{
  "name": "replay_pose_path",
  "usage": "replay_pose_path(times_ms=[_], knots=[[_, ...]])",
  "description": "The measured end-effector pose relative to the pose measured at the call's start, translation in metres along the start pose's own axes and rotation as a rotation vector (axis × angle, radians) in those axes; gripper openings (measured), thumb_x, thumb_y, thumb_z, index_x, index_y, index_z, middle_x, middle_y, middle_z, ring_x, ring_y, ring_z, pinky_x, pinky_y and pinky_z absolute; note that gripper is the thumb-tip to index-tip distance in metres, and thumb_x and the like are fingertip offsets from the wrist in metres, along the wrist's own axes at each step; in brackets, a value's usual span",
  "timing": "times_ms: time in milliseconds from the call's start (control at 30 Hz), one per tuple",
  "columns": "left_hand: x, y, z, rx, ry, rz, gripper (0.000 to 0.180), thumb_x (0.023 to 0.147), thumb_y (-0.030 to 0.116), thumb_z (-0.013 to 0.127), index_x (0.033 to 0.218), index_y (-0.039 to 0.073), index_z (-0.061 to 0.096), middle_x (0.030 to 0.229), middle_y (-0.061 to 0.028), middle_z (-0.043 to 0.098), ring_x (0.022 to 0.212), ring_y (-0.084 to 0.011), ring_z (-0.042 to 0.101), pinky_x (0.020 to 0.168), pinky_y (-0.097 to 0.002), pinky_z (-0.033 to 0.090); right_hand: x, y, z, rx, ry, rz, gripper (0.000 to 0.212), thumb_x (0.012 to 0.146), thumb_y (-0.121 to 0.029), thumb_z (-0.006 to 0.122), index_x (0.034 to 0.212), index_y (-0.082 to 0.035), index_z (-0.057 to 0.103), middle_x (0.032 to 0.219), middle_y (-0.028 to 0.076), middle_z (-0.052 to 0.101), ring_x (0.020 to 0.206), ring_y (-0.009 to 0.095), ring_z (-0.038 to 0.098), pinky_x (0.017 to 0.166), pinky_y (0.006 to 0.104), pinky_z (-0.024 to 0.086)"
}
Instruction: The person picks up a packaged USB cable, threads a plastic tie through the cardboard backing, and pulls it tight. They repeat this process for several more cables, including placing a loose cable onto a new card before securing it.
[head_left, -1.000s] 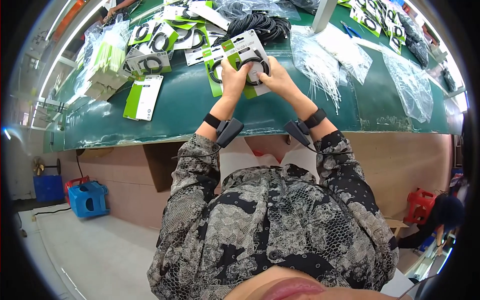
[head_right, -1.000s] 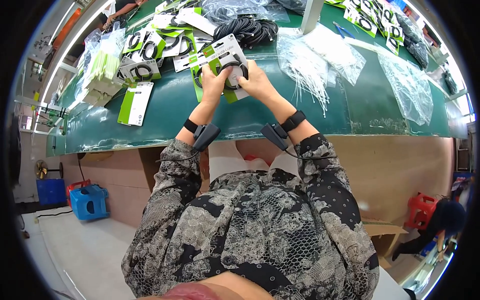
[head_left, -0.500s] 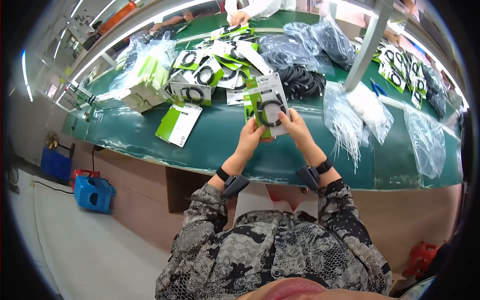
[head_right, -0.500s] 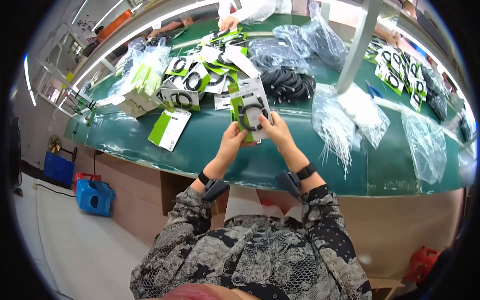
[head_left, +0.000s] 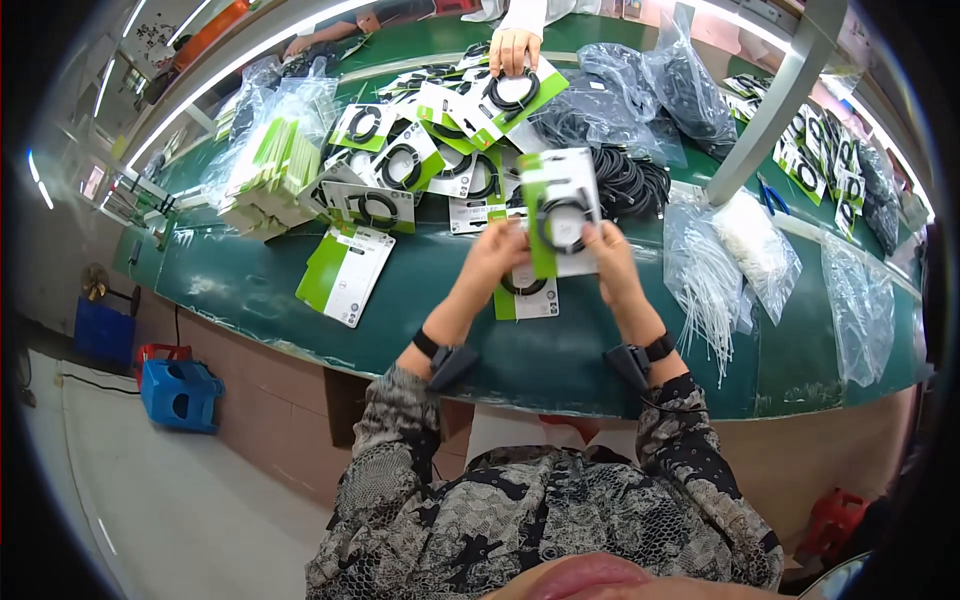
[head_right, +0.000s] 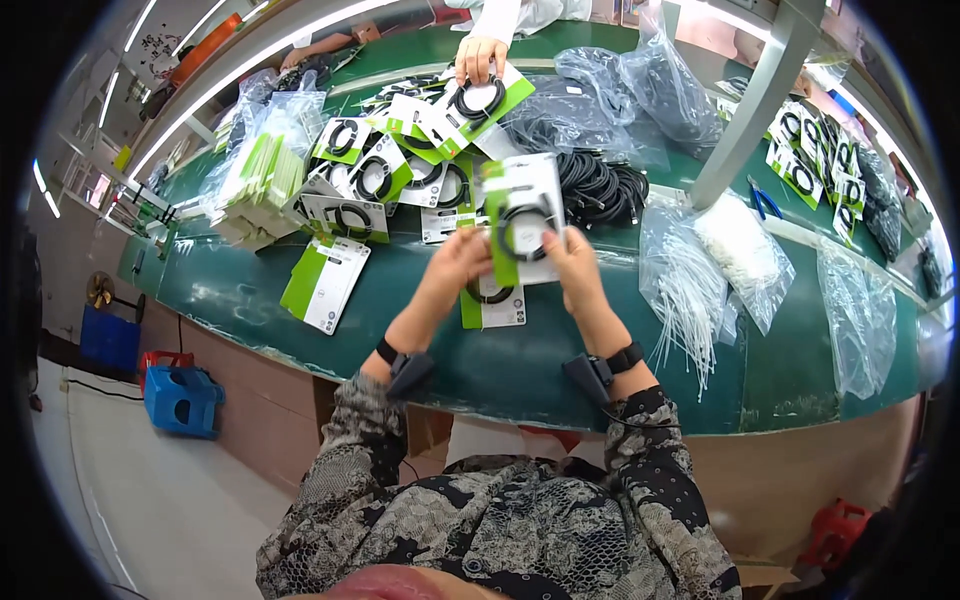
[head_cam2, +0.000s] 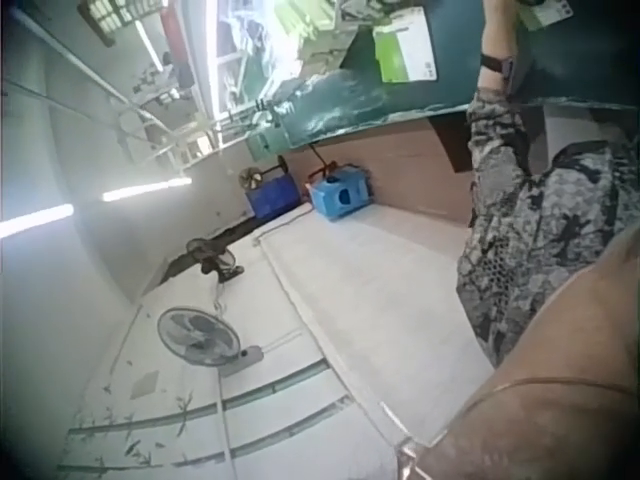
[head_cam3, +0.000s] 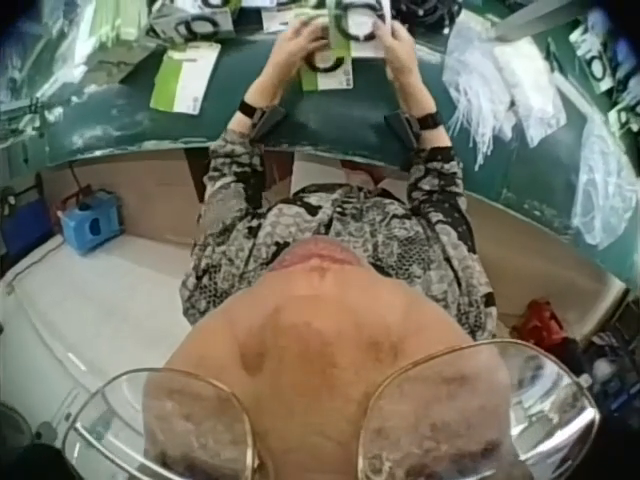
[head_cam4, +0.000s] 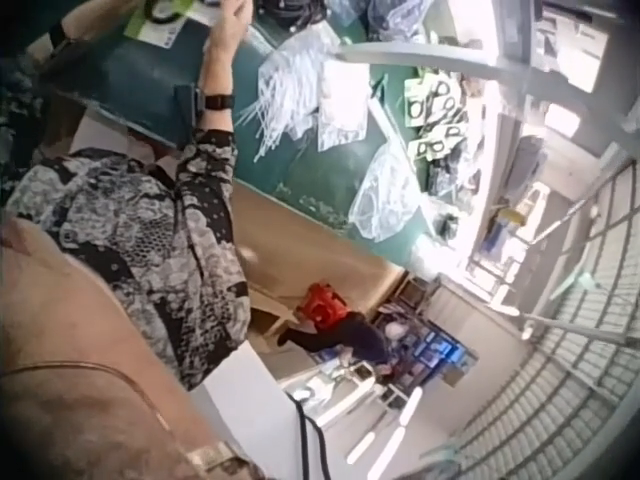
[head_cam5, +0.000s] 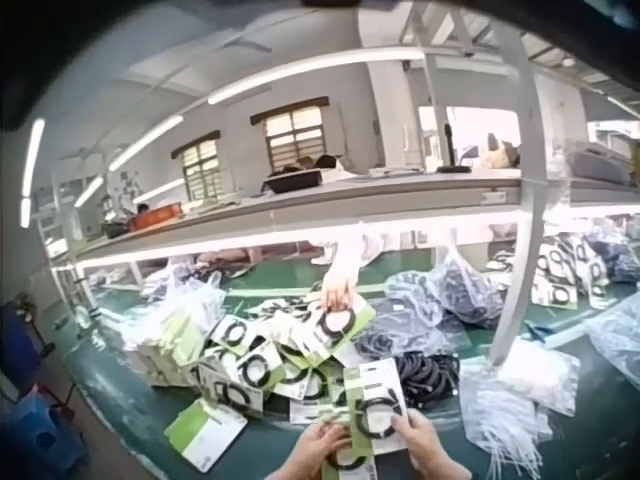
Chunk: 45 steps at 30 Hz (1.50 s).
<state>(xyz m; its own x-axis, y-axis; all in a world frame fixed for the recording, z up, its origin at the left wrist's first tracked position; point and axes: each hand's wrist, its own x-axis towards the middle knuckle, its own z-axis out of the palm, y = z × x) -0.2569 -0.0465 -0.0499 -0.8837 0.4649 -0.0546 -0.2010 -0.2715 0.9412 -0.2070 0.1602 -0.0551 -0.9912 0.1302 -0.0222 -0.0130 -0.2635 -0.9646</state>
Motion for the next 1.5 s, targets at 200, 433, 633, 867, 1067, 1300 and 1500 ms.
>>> replay_pose_path(times_ms=[200,433,633,867,1067,1300,1500], knots=[[0.146,0.043,0.035,-0.893,0.038,-0.085,0.044,0.086,0.027,0.062,0.116,-0.001,0.045,0.108,-0.0119,0.056,0.11,-0.0283,0.051,0.09,-0.0341,0.044,0.033,-0.042,-0.012,0.158,0.2,-0.207,0.019,0.093,-0.019,0.052,0.101,-0.002,0.054,0.093,0.003,0.059,0.083,0.008,0.054,0.073,0.0231,0.044],[0.179,0.053,0.018,-0.764,0.32,0.239,0.034,0.087,0.026,0.06,0.105,-0.001,0.049,0.097,-0.0072,0.059,0.097,-0.0278,0.058,0.079,-0.0342,0.047,0.06,-0.046,-0.018,-0.508,0.197,-0.229,0.021,0.092,-0.018,0.052,0.103,0.0,0.055,0.091,0.005,0.06,0.083,0.013,0.055,0.073,0.0277,0.044],[0.086,0.096,-0.024,-0.394,0.17,0.369,0.024,0.092,0.018,0.051,0.102,-0.004,0.051,0.098,-0.0126,0.061,0.09,-0.0285,0.063,0.082,-0.0385,0.052,0.067,-0.125,0.037,-1.05,0.265,-1.006,0.032,0.081,-0.013,0.062,0.11,-0.002,0.056,0.092,0.011,0.06,0.087,0.026,0.055,0.078,0.0349,0.043],[0.014,0.103,-0.024,-0.091,0.009,0.31,0.023,0.094,0.016,0.047,0.103,-0.006,0.05,0.1,-0.0161,0.061,0.087,-0.028,0.065,0.081,-0.0381,0.054,0.106,-0.14,0.088,-1.037,0.079,-1.28,0.027,0.08,-0.009,0.063,0.106,-0.008,0.062,0.092,0.01,0.063,0.088,0.025,0.059,0.078,0.0315,0.046],[-0.018,0.078,0.031,-0.443,0.103,0.379,0.019,0.092,0.009,0.051,0.108,-0.002,0.051,0.1,-0.0117,0.061,0.091,-0.0204,0.062,0.079,-0.0335,0.053,0.062,-0.088,0.101,-0.792,-0.081,-0.753,0.024,0.082,-0.01,0.061,0.104,-0.001,0.061,0.083,0.013,0.065,0.07,0.018,0.062,0.066,0.0277,0.048],[-0.025,0.022,0.058,-0.131,0.4,0.555,0.025,0.087,0.007,0.058,0.11,0.0,0.05,0.101,-0.0077,0.06,0.091,-0.015,0.058,0.077,-0.0279,0.05,0.025,-0.057,0.081,-0.68,0.127,-0.536,0.019,0.08,-0.012,0.062,0.097,-0.002,0.063,0.078,0.016,0.064,0.071,0.024,0.065,0.064,0.0328,0.049],[-0.034,0.018,0.04,0.199,0.211,0.507,0.027,0.087,0.008,0.059,0.112,0.001,0.05,0.103,-0.0068,0.06,0.091,-0.0144,0.058,0.079,-0.0273,0.048,0.045,-0.05,0.02,0.121,-0.359,0.268,0.023,0.087,-0.014,0.059,0.108,-0.004,0.059,0.094,0.003,0.064,0.083,0.013,0.062,0.071,0.0279,0.051]])
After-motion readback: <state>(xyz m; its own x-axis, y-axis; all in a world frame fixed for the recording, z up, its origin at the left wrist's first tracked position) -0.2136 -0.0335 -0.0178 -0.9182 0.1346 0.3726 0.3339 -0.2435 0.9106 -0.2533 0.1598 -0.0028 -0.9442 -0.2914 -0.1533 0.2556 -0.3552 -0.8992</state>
